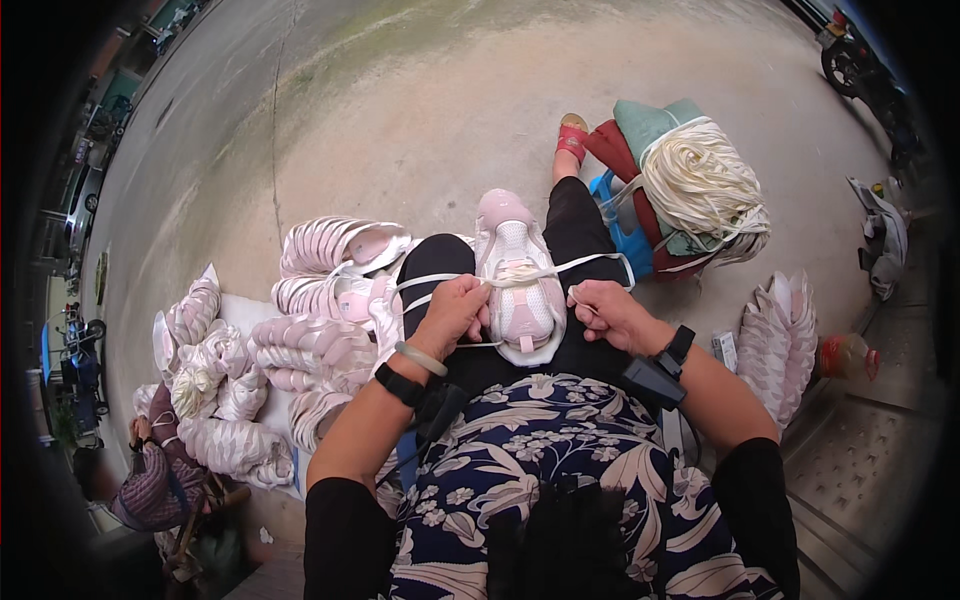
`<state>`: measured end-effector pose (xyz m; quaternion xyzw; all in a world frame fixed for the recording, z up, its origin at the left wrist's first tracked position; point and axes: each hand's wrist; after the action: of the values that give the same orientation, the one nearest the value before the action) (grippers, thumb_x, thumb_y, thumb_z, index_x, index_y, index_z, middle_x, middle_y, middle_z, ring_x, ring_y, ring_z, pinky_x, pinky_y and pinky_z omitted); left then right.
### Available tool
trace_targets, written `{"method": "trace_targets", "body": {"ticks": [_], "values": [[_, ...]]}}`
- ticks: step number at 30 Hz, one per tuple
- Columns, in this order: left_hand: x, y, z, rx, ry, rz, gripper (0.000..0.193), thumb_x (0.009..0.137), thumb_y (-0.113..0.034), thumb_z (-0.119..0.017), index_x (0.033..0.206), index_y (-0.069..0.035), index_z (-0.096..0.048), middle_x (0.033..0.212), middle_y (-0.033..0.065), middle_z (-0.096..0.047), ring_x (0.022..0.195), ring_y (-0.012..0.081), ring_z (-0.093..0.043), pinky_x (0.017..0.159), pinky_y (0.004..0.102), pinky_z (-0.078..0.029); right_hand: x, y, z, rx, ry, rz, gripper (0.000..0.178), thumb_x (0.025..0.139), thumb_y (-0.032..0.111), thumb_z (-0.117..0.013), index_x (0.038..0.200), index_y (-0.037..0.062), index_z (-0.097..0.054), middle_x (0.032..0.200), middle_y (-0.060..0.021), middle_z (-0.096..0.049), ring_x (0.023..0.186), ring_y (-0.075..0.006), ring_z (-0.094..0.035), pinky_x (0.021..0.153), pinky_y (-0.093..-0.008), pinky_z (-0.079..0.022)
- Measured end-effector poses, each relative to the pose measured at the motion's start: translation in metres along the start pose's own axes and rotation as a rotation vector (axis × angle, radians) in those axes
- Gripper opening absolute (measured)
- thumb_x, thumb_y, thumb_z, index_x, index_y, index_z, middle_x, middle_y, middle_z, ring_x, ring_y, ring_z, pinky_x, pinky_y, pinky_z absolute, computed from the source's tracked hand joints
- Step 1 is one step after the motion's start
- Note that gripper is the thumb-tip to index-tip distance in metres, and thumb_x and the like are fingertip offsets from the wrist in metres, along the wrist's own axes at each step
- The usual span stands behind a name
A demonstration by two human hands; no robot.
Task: The recorder is lacing pink and white sneakers and organizing them into stacks.
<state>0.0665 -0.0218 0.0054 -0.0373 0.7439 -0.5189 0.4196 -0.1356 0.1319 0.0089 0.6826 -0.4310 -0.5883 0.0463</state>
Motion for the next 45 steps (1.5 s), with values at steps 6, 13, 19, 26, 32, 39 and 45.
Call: {"method": "trace_targets", "body": {"ticks": [6,13,19,26,32,39,45], "values": [[-0.009,0.007,0.002,0.091,-0.089,-0.091,0.02,0.088,-0.021,-0.055,0.076,-0.005,-0.056,0.058,-0.0022,-0.05,0.042,0.0028,-0.041,0.036,0.0174,-0.035,0.002,0.0,0.005,0.12,0.157,0.075,0.014,0.088,0.014,-0.051,0.098,0.0034,-0.054,0.071,-0.0002,-0.055,0.055,-0.0079,-0.05,0.055,-0.0278,-0.046],[-0.013,0.009,0.005,0.04,-0.091,-0.113,0.018,0.087,-0.019,-0.057,0.073,-0.007,-0.056,0.058,-0.0038,-0.048,0.045,0.0023,-0.042,0.04,0.0172,-0.037,0.0,-0.001,-0.004,0.136,0.032,0.18,0.018,0.086,0.02,-0.06,0.094,0.0043,-0.061,0.075,-0.0012,-0.061,0.064,-0.007,-0.058,0.06,-0.0243,-0.05],[-0.013,0.002,-0.006,-0.197,-0.095,-0.152,0.014,0.087,-0.012,-0.057,0.075,-0.005,-0.056,0.064,0.0024,-0.057,0.047,0.0057,-0.051,0.046,0.0195,-0.046,0.012,-0.003,-0.001,0.031,-0.027,0.372,0.018,0.084,0.022,-0.064,0.089,0.0044,-0.064,0.064,0.0041,-0.052,0.052,-0.002,-0.045,0.044,-0.0174,-0.036],[-0.012,0.005,-0.004,-0.167,-0.132,-0.136,0.01,0.086,-0.013,-0.059,0.082,-0.004,-0.059,0.069,0.0026,-0.061,0.051,0.0065,-0.054,0.05,0.0194,-0.047,0.023,-0.007,-0.014,0.082,-0.056,0.503,0.008,0.084,0.011,-0.062,0.085,0.004,-0.059,0.067,-0.0001,-0.058,0.055,-0.0045,-0.054,0.047,-0.0165,-0.043],[-0.011,0.013,0.003,-0.039,-0.133,-0.143,0.011,0.086,-0.015,-0.059,0.082,-0.004,-0.059,0.069,0.002,-0.06,0.051,0.0059,-0.053,0.047,0.0177,-0.043,0.033,-0.012,-0.009,-0.044,-0.046,0.538,0.006,0.086,0.01,-0.06,0.088,0.0036,-0.059,0.074,-0.0023,-0.061,0.062,-0.006,-0.058,0.055,-0.0185,-0.047],[-0.012,0.017,0.001,-0.049,-0.113,-0.167,0.013,0.087,-0.017,-0.059,0.082,-0.005,-0.058,0.069,0.0011,-0.058,0.051,0.0062,-0.053,0.048,0.0174,-0.042,0.032,-0.017,-0.015,0.0,-0.077,0.575,0.006,0.084,0.008,-0.061,0.084,0.0033,-0.058,0.07,0.0002,-0.058,0.059,-0.0034,-0.054,0.052,-0.0171,-0.044],[-0.012,0.018,-0.001,-0.041,-0.105,-0.185,0.013,0.088,-0.016,-0.057,0.084,-0.004,-0.057,0.069,0.0009,-0.058,0.052,0.006,-0.052,0.049,0.0176,-0.042,0.036,-0.021,-0.016,-0.041,-0.083,0.656,0.003,0.084,0.005,-0.059,0.083,0.0026,-0.057,0.068,0.0017,-0.057,0.059,-0.0028,-0.052,0.053,-0.0168,-0.043]]}}
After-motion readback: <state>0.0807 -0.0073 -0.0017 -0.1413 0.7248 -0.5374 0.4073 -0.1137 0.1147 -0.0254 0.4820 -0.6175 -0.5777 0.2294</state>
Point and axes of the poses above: each hand's wrist, its own x-axis towards the middle knuckle, its own z-axis out of the back of the hand, y = z × x
